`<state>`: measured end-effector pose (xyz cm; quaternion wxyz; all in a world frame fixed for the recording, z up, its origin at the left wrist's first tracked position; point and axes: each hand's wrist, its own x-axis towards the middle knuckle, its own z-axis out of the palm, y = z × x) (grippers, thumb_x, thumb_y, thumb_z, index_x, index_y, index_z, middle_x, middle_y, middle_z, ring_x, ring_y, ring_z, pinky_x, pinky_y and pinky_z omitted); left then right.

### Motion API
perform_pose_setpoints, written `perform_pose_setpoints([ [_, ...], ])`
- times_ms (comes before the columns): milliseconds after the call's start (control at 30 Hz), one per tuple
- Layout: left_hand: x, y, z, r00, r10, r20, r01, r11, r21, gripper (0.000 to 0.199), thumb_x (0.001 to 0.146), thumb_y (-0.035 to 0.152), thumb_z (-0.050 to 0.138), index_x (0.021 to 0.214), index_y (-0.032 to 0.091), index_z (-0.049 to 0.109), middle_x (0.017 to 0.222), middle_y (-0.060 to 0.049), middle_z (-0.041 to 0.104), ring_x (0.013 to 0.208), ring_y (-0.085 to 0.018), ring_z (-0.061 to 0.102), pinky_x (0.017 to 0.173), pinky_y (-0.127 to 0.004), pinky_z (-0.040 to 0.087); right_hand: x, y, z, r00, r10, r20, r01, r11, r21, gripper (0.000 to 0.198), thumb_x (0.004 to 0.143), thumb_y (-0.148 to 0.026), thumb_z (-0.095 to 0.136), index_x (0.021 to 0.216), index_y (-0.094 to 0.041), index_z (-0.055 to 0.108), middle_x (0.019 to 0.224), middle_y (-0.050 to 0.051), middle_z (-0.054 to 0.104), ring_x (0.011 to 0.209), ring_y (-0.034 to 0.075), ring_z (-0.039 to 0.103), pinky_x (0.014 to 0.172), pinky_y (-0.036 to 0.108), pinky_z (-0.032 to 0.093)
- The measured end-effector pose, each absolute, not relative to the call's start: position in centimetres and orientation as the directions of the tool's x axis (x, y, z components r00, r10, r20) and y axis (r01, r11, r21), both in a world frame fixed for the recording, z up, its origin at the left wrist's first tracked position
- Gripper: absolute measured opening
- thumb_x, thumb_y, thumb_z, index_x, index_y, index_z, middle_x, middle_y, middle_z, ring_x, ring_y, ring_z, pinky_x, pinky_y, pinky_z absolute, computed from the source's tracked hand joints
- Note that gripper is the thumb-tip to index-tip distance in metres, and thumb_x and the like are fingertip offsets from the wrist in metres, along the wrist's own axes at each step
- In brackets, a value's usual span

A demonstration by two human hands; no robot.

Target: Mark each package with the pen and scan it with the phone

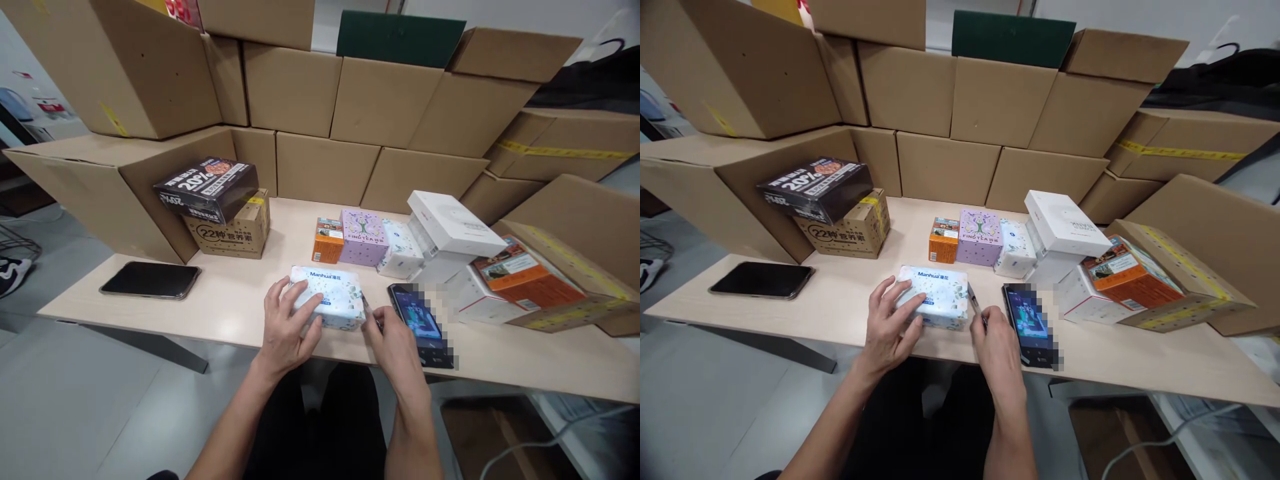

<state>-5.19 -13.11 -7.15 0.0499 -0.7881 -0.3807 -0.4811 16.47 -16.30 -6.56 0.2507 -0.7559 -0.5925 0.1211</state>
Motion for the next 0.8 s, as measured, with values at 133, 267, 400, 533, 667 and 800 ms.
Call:
perform_pose_setpoints([
  [133, -4.3, -13.4, -7.1, 0.262, 0.550, 0.793, 0.689, -0.682, 0.245, 0.039, 0.085, 0.023, 0.062, 0.124, 0.023, 0.064, 0.133, -0.011, 0.059, 0.132, -0.038, 0.041, 0.107, -0.061, 0.039, 17.5, -16.9, -6.6, 0.298, 0.938, 0.179, 0.701, -0.088, -0.708, 0.043, 0.096, -0.039, 0.039, 0.131, -0.021, 0.055, 0.089, 0.006, 0.071, 0.080, 0.022, 0.066, 0.074, 0.033, 0.046],
  [267, -3.6, -13.8, -7.2, 0.262, 0.567, 0.781, 0.708, -0.663, 0.244, 0.036, 0.085, 0.024, 0.063, 0.120, 0.021, 0.067, 0.129, -0.012, 0.063, 0.128, -0.036, 0.047, 0.105, -0.057, 0.043, 18.2, -17.4, -6.9, 0.315, 0.921, 0.228, 0.604, -0.010, -0.797, 0.042, 0.096, -0.040, 0.042, 0.127, -0.021, 0.062, 0.083, 0.004, 0.070, 0.074, 0.018, 0.065, 0.073, 0.032, 0.048],
  [400, -3.3, -14.4, -7.0, 0.247, 0.580, 0.776, 0.729, -0.639, 0.246, 0.034, 0.084, 0.024, 0.065, 0.118, 0.021, 0.068, 0.128, -0.012, 0.064, 0.125, -0.036, 0.050, 0.103, -0.056, 0.044, 18.4, -17.8, -7.2, 0.367, 0.902, 0.229, 0.446, 0.045, -0.894, 0.037, 0.095, -0.042, 0.048, 0.118, -0.020, 0.067, 0.085, 0.005, 0.070, 0.070, 0.015, 0.062, 0.067, 0.030, 0.050],
  [533, -3.1, -14.9, -6.6, 0.236, 0.577, 0.782, 0.739, -0.629, 0.242, 0.031, 0.084, 0.026, 0.067, 0.114, 0.021, 0.069, 0.126, -0.012, 0.065, 0.122, -0.036, 0.051, 0.101, -0.055, 0.045, 17.8, -18.4, -6.3, 0.323, 0.898, 0.298, 0.176, 0.252, -0.952, 0.052, 0.084, -0.040, 0.068, 0.131, -0.022, 0.055, 0.118, 0.012, 0.069, 0.087, 0.018, 0.067, 0.073, 0.032, 0.054],
  [667, -2.6, -15.2, -6.4, 0.210, 0.611, 0.763, 0.775, -0.579, 0.251, 0.030, 0.084, 0.027, 0.067, 0.113, 0.022, 0.070, 0.125, -0.010, 0.066, 0.123, -0.037, 0.049, 0.098, -0.054, 0.045, 16.5, -18.9, -4.3, 0.515, 0.738, 0.436, 0.133, 0.434, -0.891, 0.036, 0.078, -0.028, 0.076, 0.109, -0.022, 0.058, 0.083, 0.003, 0.074, 0.074, 0.017, 0.069, 0.072, 0.034, 0.054],
  [800, -2.0, -15.3, -6.4, 0.188, 0.617, 0.764, 0.796, -0.551, 0.249, 0.026, 0.086, 0.026, 0.065, 0.112, 0.020, 0.069, 0.127, -0.009, 0.067, 0.128, -0.039, 0.045, 0.101, -0.056, 0.042, 15.5, -18.5, -2.4, 0.644, 0.609, 0.463, 0.032, 0.584, -0.811, 0.011, 0.092, -0.033, 0.056, 0.088, -0.024, 0.055, 0.046, -0.007, 0.055, 0.047, 0.014, 0.054, 0.056, 0.031, 0.049],
])
